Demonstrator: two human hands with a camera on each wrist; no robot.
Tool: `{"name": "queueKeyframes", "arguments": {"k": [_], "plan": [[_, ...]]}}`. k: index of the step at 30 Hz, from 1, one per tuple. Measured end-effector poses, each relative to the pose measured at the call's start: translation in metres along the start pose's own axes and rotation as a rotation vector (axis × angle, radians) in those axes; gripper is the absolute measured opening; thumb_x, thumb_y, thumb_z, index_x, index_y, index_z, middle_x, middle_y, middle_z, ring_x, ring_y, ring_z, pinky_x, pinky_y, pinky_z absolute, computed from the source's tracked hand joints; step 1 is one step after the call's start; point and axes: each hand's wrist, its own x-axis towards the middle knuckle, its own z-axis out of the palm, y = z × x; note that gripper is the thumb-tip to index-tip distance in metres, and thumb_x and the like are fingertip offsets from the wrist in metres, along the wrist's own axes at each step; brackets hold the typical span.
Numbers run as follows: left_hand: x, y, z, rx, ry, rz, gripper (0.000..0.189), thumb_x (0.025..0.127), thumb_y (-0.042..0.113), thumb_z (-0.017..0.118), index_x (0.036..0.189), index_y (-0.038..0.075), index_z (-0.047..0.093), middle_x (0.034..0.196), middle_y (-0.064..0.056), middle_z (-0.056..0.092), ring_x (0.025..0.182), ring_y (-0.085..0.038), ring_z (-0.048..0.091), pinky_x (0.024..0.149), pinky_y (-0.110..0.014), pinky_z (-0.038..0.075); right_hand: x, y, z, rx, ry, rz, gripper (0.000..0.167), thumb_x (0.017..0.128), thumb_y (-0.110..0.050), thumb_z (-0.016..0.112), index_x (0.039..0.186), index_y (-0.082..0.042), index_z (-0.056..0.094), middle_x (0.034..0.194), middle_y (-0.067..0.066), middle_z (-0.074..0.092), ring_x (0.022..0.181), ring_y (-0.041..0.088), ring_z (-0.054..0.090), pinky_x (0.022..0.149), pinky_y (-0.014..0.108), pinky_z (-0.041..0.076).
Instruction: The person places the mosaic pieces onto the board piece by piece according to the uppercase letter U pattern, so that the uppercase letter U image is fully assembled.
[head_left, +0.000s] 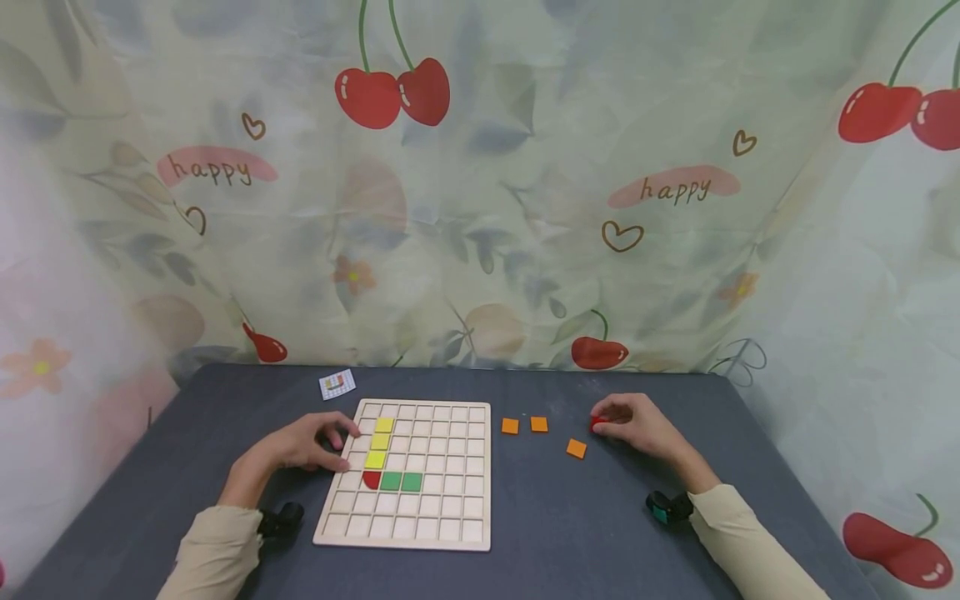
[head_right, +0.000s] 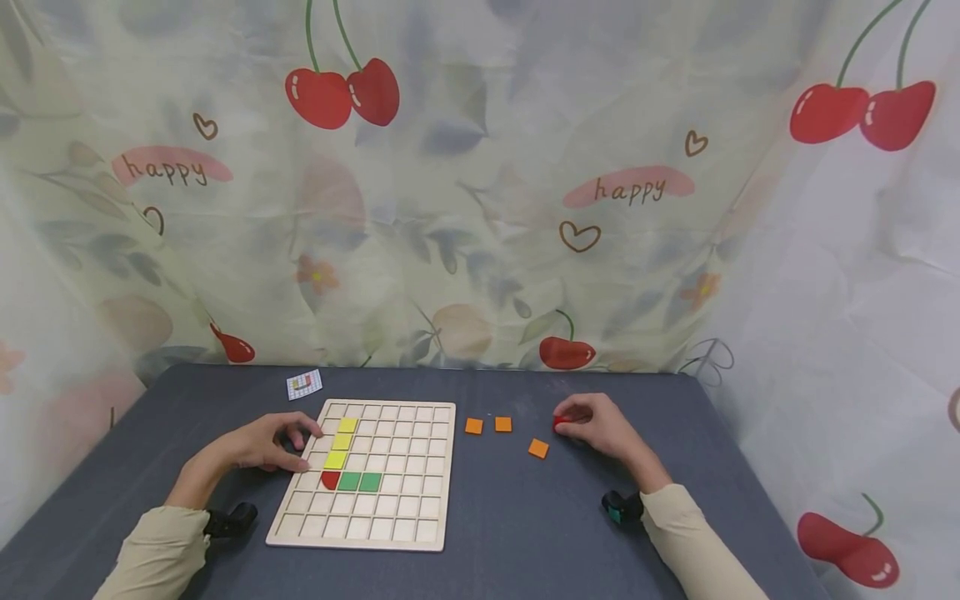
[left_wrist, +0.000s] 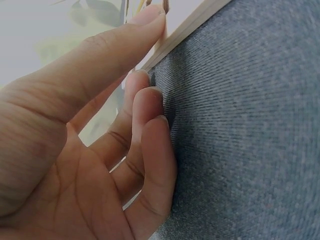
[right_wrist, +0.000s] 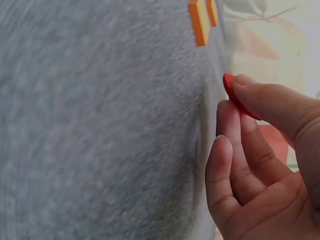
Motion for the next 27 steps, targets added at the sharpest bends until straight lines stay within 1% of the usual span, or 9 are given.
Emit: {"name": "queueKeyframes", "arguments": {"k": [3, 10, 12, 15, 18, 21, 23, 27], "plan": [[0.000, 0.001, 0.000, 0.000, 0.004, -0.008, 0.047, 0.081, 0.010, 0.088, 0.122, 0.008, 0.065, 0.094, -0.009, 0.051, 0.070, -0.023, 0.051, 0.061, -0.036, 0.043, 0.000, -0.004, -0.001, 0.020, -0.006, -0.009, 0.019, 0.094, -0.010, 0.075, 0.110, 0.001, 0.073, 0.101, 0.005, 0.071, 0.088, 0.021, 0.067, 0.077, 0.032, 0.054], [-0.002, 0.003, 0.000, 0.005, 0.006, -0.001, 0.047, 0.081, 0.011, 0.088, 0.122, 0.008, 0.065, 0.095, -0.009, 0.051, 0.071, -0.023, 0.051, 0.061, -0.036, 0.044, -0.001, -0.013, 0.003, 0.130, -0.044, 0.028, 0.026, 0.097, -0.006, 0.070, 0.118, 0.009, 0.068, 0.106, 0.015, 0.070, 0.089, 0.025, 0.070, 0.074, 0.034, 0.056], [-0.001, 0.003, 0.000, 0.003, 0.005, -0.001, 0.047, 0.080, 0.011, 0.088, 0.121, 0.008, 0.065, 0.095, -0.009, 0.051, 0.072, -0.023, 0.051, 0.062, -0.036, 0.044, -0.001, -0.015, 0.005, 0.155, -0.044, 0.045, 0.027, 0.096, -0.007, 0.071, 0.118, 0.009, 0.067, 0.105, 0.015, 0.071, 0.089, 0.026, 0.070, 0.075, 0.034, 0.056], [-0.001, 0.002, 0.000, -0.003, 0.000, -0.001, 0.047, 0.081, 0.010, 0.088, 0.122, 0.007, 0.065, 0.094, -0.009, 0.051, 0.074, -0.024, 0.051, 0.062, -0.036, 0.044, -0.001, -0.019, 0.010, 0.188, -0.039, 0.056, 0.023, 0.095, -0.008, 0.073, 0.113, 0.005, 0.068, 0.100, 0.014, 0.071, 0.087, 0.028, 0.070, 0.075, 0.034, 0.056], [-0.001, 0.003, 0.000, -0.010, -0.003, -0.001, 0.047, 0.081, 0.010, 0.088, 0.121, 0.007, 0.065, 0.094, -0.009, 0.051, 0.074, -0.024, 0.051, 0.062, -0.036, 0.044, -0.001, -0.024, 0.014, 0.211, -0.034, 0.030, 0.017, 0.094, -0.008, 0.074, 0.107, 0.002, 0.070, 0.098, 0.013, 0.071, 0.084, 0.031, 0.070, 0.074, 0.034, 0.056], [-0.002, 0.004, -0.001, -0.012, -0.003, 0.001, 0.047, 0.081, 0.010, 0.088, 0.121, 0.007, 0.065, 0.094, -0.010, 0.051, 0.074, -0.024, 0.051, 0.062, -0.036, 0.043, 0.000, -0.029, 0.019, 0.223, -0.035, -0.010, 0.014, 0.094, -0.008, 0.074, 0.105, 0.000, 0.071, 0.098, 0.013, 0.071, 0.083, 0.032, 0.069, 0.074, 0.035, 0.057], [-0.002, 0.003, -0.001, -0.010, -0.002, 0.003, 0.047, 0.081, 0.010, 0.088, 0.121, 0.007, 0.065, 0.094, -0.010, 0.051, 0.074, -0.024, 0.051, 0.062, -0.036, 0.043, 0.001, -0.032, 0.022, 0.228, -0.036, -0.028, 0.014, 0.094, -0.008, 0.074, 0.105, 0.000, 0.072, 0.098, 0.013, 0.071, 0.082, 0.031, 0.069, 0.074, 0.036, 0.057], [-0.001, 0.002, -0.001, -0.010, -0.004, 0.005, 0.047, 0.081, 0.011, 0.088, 0.121, 0.007, 0.065, 0.094, -0.009, 0.051, 0.075, -0.024, 0.051, 0.062, -0.036, 0.044, 0.002, -0.039, 0.028, 0.237, -0.047, -0.032, 0.014, 0.094, -0.009, 0.074, 0.105, -0.001, 0.073, 0.098, 0.012, 0.071, 0.083, 0.028, 0.069, 0.074, 0.036, 0.057]]}}
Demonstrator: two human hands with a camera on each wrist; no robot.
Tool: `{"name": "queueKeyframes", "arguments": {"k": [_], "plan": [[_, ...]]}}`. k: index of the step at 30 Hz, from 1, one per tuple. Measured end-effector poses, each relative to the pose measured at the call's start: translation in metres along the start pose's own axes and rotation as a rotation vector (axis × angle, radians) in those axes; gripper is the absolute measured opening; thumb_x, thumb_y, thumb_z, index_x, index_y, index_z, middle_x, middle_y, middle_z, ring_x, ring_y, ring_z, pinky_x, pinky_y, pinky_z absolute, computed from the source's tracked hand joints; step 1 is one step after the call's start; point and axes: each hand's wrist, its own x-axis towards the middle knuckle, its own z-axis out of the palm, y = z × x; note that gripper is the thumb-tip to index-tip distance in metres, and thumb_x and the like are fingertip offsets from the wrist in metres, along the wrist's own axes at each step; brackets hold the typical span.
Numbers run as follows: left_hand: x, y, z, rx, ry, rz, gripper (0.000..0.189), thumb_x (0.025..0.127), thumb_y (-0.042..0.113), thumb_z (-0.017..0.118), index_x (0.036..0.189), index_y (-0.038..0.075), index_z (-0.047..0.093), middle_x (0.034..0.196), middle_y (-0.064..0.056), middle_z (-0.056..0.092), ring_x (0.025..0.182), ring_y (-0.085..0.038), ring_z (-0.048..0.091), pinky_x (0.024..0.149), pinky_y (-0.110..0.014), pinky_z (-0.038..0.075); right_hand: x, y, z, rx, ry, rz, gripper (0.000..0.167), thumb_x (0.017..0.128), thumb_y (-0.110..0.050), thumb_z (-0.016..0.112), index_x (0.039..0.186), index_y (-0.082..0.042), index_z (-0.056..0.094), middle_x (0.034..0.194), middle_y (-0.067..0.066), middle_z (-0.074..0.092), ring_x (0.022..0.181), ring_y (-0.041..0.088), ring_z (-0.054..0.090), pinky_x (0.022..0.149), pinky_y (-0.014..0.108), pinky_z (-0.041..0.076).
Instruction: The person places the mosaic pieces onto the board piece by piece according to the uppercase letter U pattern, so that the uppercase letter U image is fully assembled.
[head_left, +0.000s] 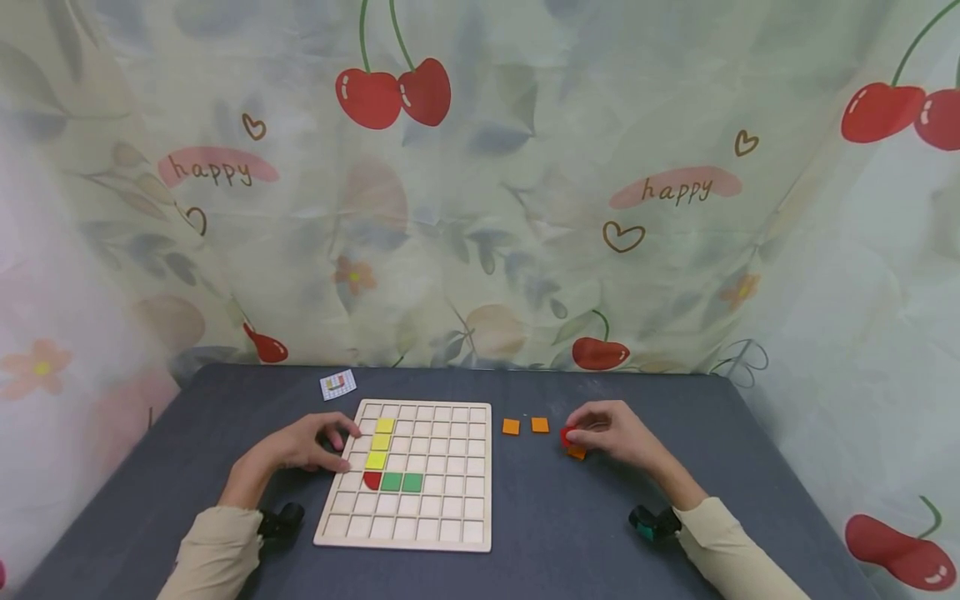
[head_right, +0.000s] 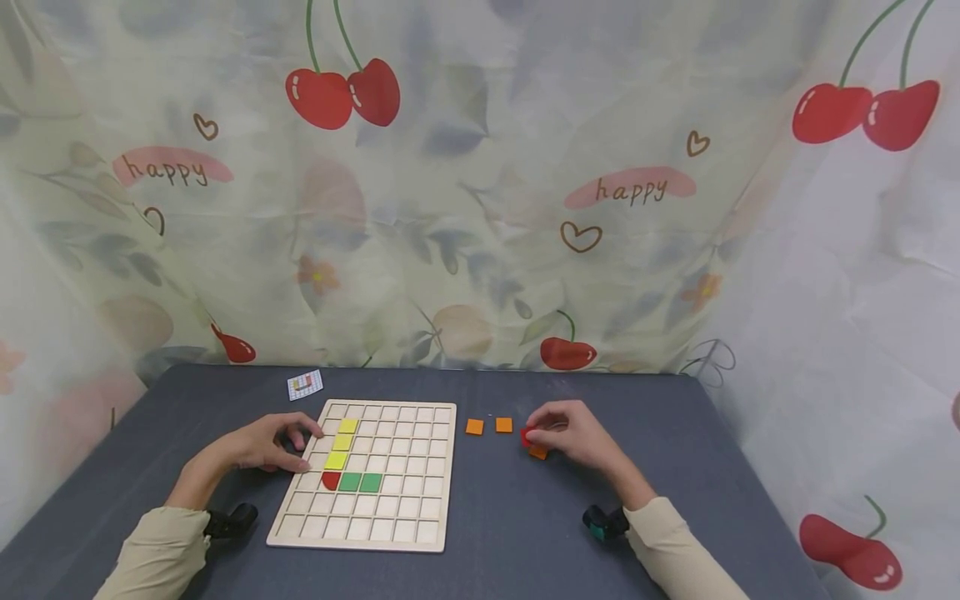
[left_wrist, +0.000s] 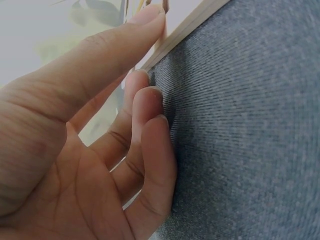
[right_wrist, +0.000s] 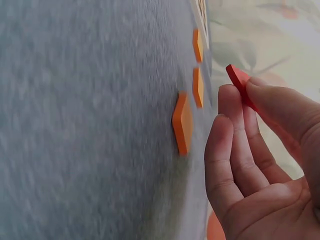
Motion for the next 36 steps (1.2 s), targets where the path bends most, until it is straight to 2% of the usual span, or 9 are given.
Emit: {"name": "queueKeyframes", "arguments": {"k": [4, 11, 15, 22, 30, 36], "plan": [[0.000, 0.000, -0.001, -0.006, -0.015, 0.015, 0.047, 0.081, 0.012, 0.087, 0.121, 0.005, 0.064, 0.094, -0.010, 0.051, 0.075, -0.024, 0.051, 0.061, -0.034, 0.044, 0.002, -0.004, 0.007, -0.006, -0.023, 0.010, 0.014, 0.095, -0.011, 0.074, 0.106, -0.002, 0.073, 0.098, 0.010, 0.072, 0.084, 0.028, 0.069, 0.074, 0.036, 0.056], [0.000, -0.001, -0.001, -0.002, -0.016, 0.013, 0.046, 0.082, 0.012, 0.088, 0.121, 0.006, 0.064, 0.094, -0.009, 0.051, 0.075, -0.023, 0.051, 0.061, -0.034, 0.044, 0.005, -0.008, 0.018, 0.044, -0.095, 0.041, 0.013, 0.097, -0.011, 0.072, 0.108, -0.003, 0.073, 0.094, 0.012, 0.072, 0.082, 0.038, 0.068, 0.073, 0.041, 0.057], [0.000, -0.001, 0.000, -0.005, -0.008, 0.000, 0.046, 0.081, 0.011, 0.088, 0.121, 0.007, 0.065, 0.094, -0.009, 0.051, 0.075, -0.024, 0.051, 0.061, -0.035, 0.043, 0.007, -0.010, 0.024, 0.056, -0.120, 0.036, 0.012, 0.096, -0.011, 0.072, 0.106, -0.003, 0.073, 0.093, 0.012, 0.072, 0.082, 0.038, 0.069, 0.074, 0.043, 0.057], [0.001, 0.000, 0.000, 0.002, -0.006, -0.013, 0.046, 0.081, 0.010, 0.088, 0.121, 0.008, 0.065, 0.094, -0.009, 0.051, 0.074, -0.023, 0.051, 0.061, -0.035, 0.044, 0.009, -0.017, 0.034, 0.016, -0.122, -0.007, 0.010, 0.096, -0.010, 0.073, 0.104, -0.004, 0.074, 0.089, 0.009, 0.071, 0.076, 0.034, 0.067, 0.068, 0.043, 0.056], [0.002, 0.001, 0.000, 0.014, 0.006, -0.030, 0.047, 0.080, 0.010, 0.088, 0.121, 0.008, 0.065, 0.095, -0.009, 0.051, 0.074, -0.023, 0.051, 0.062, -0.035, 0.044, 0.012, -0.027, 0.051, 0.133, -0.183, 0.051, 0.011, 0.095, -0.004, 0.072, 0.105, 0.001, 0.072, 0.091, 0.013, 0.072, 0.083, 0.041, 0.069, 0.074, 0.037, 0.057], [0.001, 0.000, -0.001, 0.003, -0.006, -0.008, 0.047, 0.081, 0.009, 0.087, 0.121, 0.007, 0.064, 0.095, -0.009, 0.051, 0.074, -0.023, 0.051, 0.061, -0.035, 0.043, 0.015, -0.033, 0.065, 0.119, -0.206, 0.057, 0.011, 0.095, -0.003, 0.072, 0.105, 0.001, 0.073, 0.091, 0.011, 0.073, 0.081, 0.037, 0.070, 0.072, 0.039, 0.057]]}}
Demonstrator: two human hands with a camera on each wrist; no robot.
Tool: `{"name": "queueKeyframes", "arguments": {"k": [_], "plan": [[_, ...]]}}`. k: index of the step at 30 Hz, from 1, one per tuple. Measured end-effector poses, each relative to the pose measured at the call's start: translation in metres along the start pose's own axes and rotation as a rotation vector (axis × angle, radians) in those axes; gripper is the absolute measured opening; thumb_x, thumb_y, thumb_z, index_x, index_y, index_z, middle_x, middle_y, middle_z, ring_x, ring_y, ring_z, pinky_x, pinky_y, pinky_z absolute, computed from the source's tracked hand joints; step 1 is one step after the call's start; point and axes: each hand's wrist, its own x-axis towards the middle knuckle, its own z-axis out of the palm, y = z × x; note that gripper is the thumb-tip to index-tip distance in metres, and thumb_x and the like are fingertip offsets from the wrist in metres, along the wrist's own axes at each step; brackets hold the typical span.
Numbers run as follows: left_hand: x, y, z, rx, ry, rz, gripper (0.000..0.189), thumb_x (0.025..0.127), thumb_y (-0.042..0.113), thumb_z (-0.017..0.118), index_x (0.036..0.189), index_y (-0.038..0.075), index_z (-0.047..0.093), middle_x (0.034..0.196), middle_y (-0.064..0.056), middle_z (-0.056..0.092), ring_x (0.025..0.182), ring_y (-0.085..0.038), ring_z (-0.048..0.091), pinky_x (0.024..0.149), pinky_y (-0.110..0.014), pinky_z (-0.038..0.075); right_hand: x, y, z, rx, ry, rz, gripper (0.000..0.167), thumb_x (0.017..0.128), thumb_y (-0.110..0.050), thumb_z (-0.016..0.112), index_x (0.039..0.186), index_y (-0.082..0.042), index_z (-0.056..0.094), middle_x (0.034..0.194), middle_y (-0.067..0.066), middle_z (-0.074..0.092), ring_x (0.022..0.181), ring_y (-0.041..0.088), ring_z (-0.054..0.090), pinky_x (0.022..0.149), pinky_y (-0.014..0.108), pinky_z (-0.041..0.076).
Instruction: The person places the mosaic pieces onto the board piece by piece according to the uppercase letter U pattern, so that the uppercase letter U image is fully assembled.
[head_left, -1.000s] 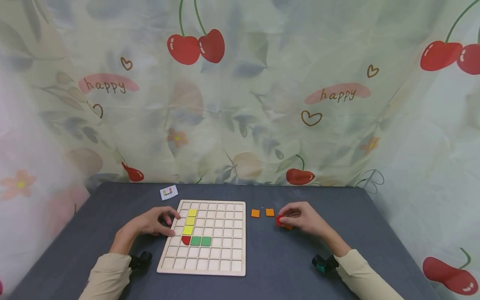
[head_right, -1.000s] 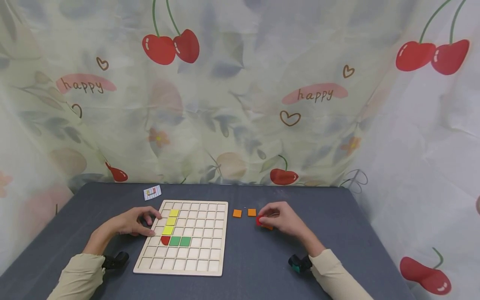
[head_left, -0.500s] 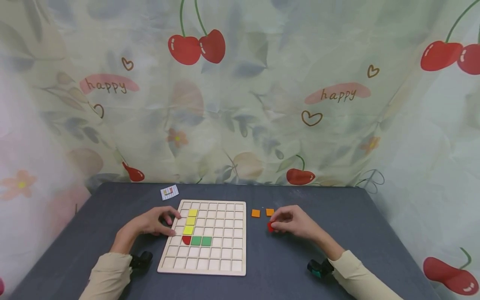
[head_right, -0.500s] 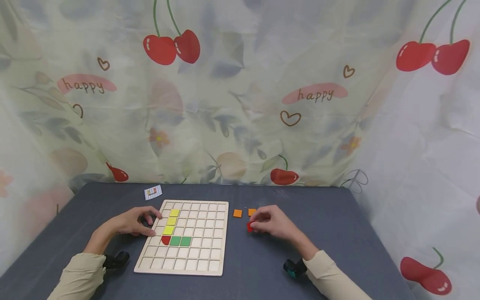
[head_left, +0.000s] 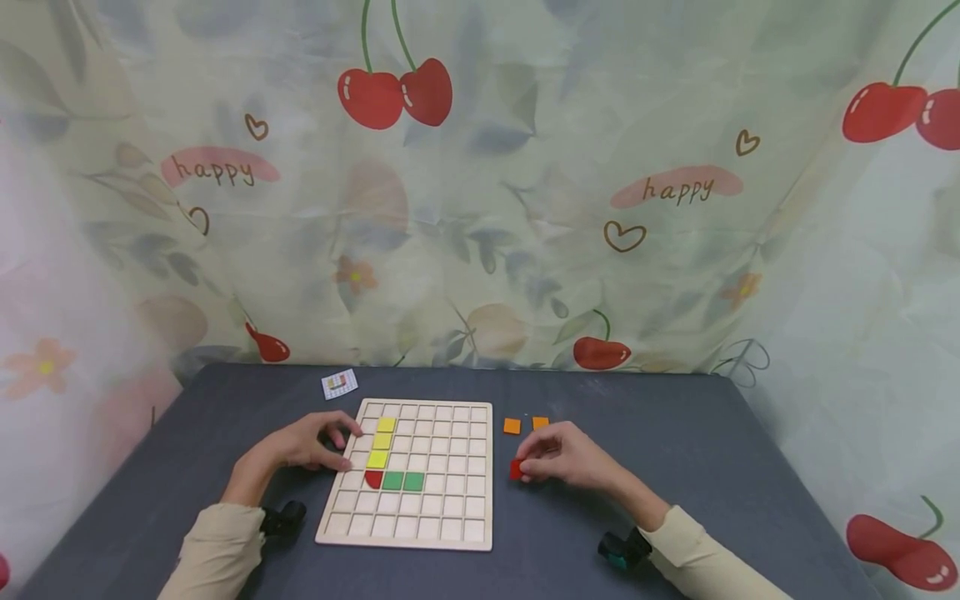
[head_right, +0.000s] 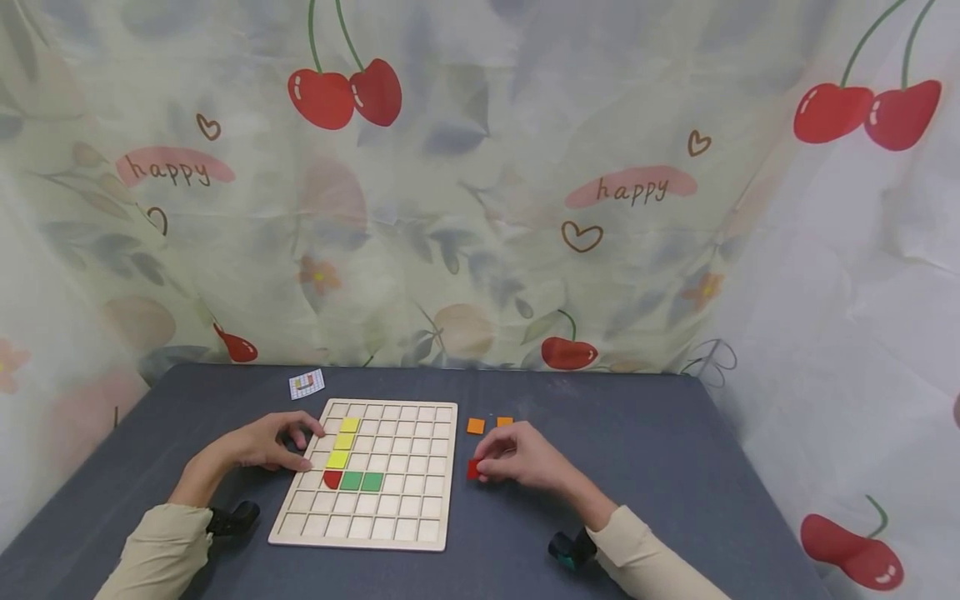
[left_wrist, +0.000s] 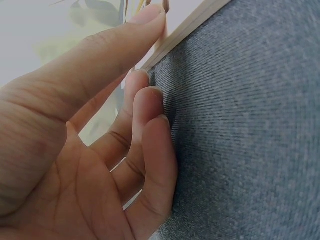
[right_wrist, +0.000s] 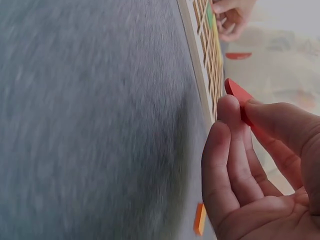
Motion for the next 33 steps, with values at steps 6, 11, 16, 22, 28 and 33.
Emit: {"name": "queueKeyframes", "arguments": {"k": [6, 11, 16, 22, 28, 33], "plan": [[0.000, 0.000, 0.000, -0.003, -0.002, -0.001, 0.046, 0.081, 0.009, 0.087, 0.121, 0.006, 0.064, 0.095, -0.009, 0.051, 0.072, -0.023, 0.050, 0.060, -0.033, 0.043, 0.007, -0.006, 0.014, -0.014, -0.015, -0.030, 0.012, 0.095, -0.005, 0.072, 0.105, 0.001, 0.074, 0.089, 0.008, 0.072, 0.079, 0.040, 0.067, 0.069, 0.040, 0.056], [-0.001, 0.002, 0.001, -0.010, 0.005, -0.003, 0.046, 0.081, 0.007, 0.087, 0.121, 0.005, 0.064, 0.094, -0.010, 0.051, 0.070, -0.022, 0.049, 0.059, -0.035, 0.043, 0.015, -0.013, 0.025, -0.022, -0.020, -0.061, 0.010, 0.094, -0.005, 0.073, 0.103, -0.001, 0.075, 0.086, 0.008, 0.071, 0.077, 0.040, 0.065, 0.068, 0.032, 0.054], [-0.002, 0.001, 0.001, -0.004, 0.010, -0.013, 0.045, 0.081, 0.008, 0.087, 0.120, 0.006, 0.065, 0.094, -0.009, 0.051, 0.071, -0.023, 0.050, 0.059, -0.034, 0.043, 0.023, -0.017, 0.034, -0.023, -0.028, -0.086, 0.009, 0.094, -0.006, 0.074, 0.102, -0.002, 0.075, 0.088, 0.007, 0.071, 0.074, 0.034, 0.065, 0.066, 0.029, 0.053], [-0.001, 0.001, 0.001, -0.011, 0.006, -0.015, 0.045, 0.081, 0.009, 0.088, 0.119, 0.007, 0.065, 0.094, -0.009, 0.051, 0.073, -0.023, 0.050, 0.060, -0.034, 0.043, 0.034, -0.021, 0.047, -0.061, -0.026, -0.102, 0.008, 0.093, -0.007, 0.076, 0.100, -0.004, 0.077, 0.092, 0.005, 0.072, 0.071, 0.018, 0.062, 0.065, 0.026, 0.050], [-0.001, 0.000, 0.002, -0.007, 0.013, -0.019, 0.046, 0.080, 0.010, 0.088, 0.120, 0.008, 0.065, 0.094, -0.009, 0.051, 0.072, -0.023, 0.050, 0.061, -0.035, 0.043, 0.047, -0.023, 0.060, -0.112, -0.022, -0.088, 0.005, 0.093, -0.010, 0.077, 0.097, -0.008, 0.077, 0.086, -0.002, 0.071, 0.069, 0.013, 0.060, 0.064, 0.024, 0.047], [0.000, 0.000, 0.001, -0.009, 0.011, -0.011, 0.045, 0.080, 0.009, 0.088, 0.120, 0.008, 0.065, 0.093, -0.009, 0.051, 0.071, -0.022, 0.050, 0.060, -0.034, 0.043, 0.056, -0.026, 0.069, -0.122, -0.021, -0.101, 0.005, 0.092, -0.008, 0.077, 0.096, -0.006, 0.078, 0.085, -0.002, 0.072, 0.069, 0.013, 0.060, 0.064, 0.024, 0.047]]}}
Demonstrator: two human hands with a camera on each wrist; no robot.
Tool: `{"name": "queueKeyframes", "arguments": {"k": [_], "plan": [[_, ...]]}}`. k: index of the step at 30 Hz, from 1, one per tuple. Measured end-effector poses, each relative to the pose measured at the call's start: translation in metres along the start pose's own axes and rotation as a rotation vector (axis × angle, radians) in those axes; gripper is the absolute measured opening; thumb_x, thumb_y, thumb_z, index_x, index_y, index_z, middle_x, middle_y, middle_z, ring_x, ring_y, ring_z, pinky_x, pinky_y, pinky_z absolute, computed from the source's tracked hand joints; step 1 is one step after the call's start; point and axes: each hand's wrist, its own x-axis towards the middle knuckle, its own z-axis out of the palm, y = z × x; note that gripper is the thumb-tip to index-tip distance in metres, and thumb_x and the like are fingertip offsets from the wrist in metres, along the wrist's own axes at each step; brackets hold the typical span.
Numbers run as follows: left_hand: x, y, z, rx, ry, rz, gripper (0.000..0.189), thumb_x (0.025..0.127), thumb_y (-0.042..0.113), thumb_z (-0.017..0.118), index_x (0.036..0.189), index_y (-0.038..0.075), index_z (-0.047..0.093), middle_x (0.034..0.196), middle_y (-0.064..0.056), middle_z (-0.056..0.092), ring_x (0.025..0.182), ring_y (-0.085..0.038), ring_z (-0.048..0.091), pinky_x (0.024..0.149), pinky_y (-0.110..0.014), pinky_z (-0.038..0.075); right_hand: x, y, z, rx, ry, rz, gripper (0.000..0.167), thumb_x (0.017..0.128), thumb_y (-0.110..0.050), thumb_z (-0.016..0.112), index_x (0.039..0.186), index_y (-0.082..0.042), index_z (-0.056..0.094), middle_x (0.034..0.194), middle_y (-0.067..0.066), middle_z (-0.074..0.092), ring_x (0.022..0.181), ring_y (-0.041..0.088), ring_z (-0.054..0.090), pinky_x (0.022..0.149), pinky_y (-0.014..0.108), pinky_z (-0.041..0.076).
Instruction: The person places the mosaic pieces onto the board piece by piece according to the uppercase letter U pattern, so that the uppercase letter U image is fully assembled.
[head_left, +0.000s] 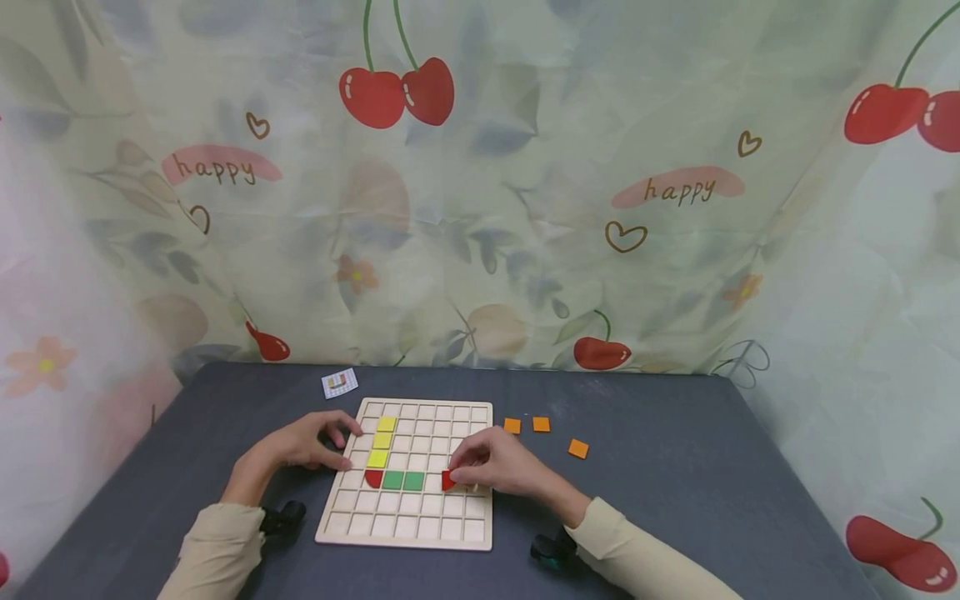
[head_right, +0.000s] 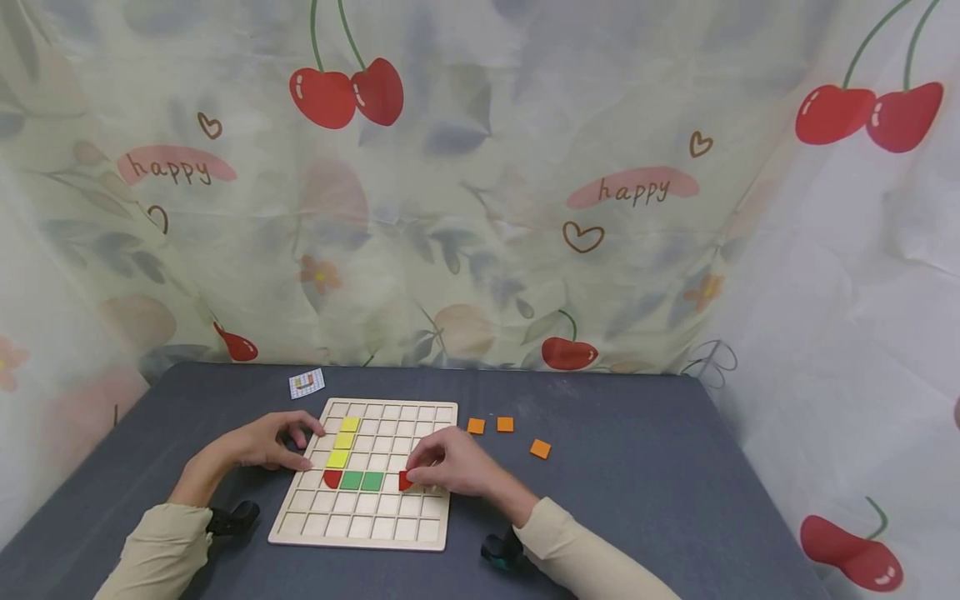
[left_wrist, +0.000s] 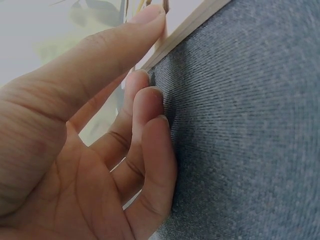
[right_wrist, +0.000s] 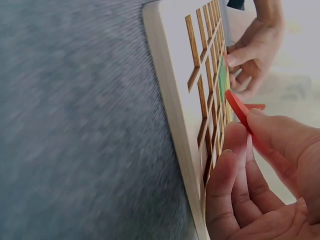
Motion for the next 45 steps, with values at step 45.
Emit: {"name": "queueKeyframes", "arguments": {"k": [45], "plan": [[0.001, -0.002, 0.000, -0.003, -0.004, 0.011, 0.046, 0.081, 0.010, 0.088, 0.120, 0.008, 0.065, 0.094, -0.009, 0.051, 0.070, -0.022, 0.050, 0.060, -0.035, 0.042, 0.020, -0.007, 0.015, -0.171, -0.054, 0.055, 0.006, 0.088, -0.008, 0.080, 0.093, -0.009, 0.077, 0.075, -0.006, 0.066, 0.068, 0.009, 0.060, 0.065, 0.024, 0.048]]}}
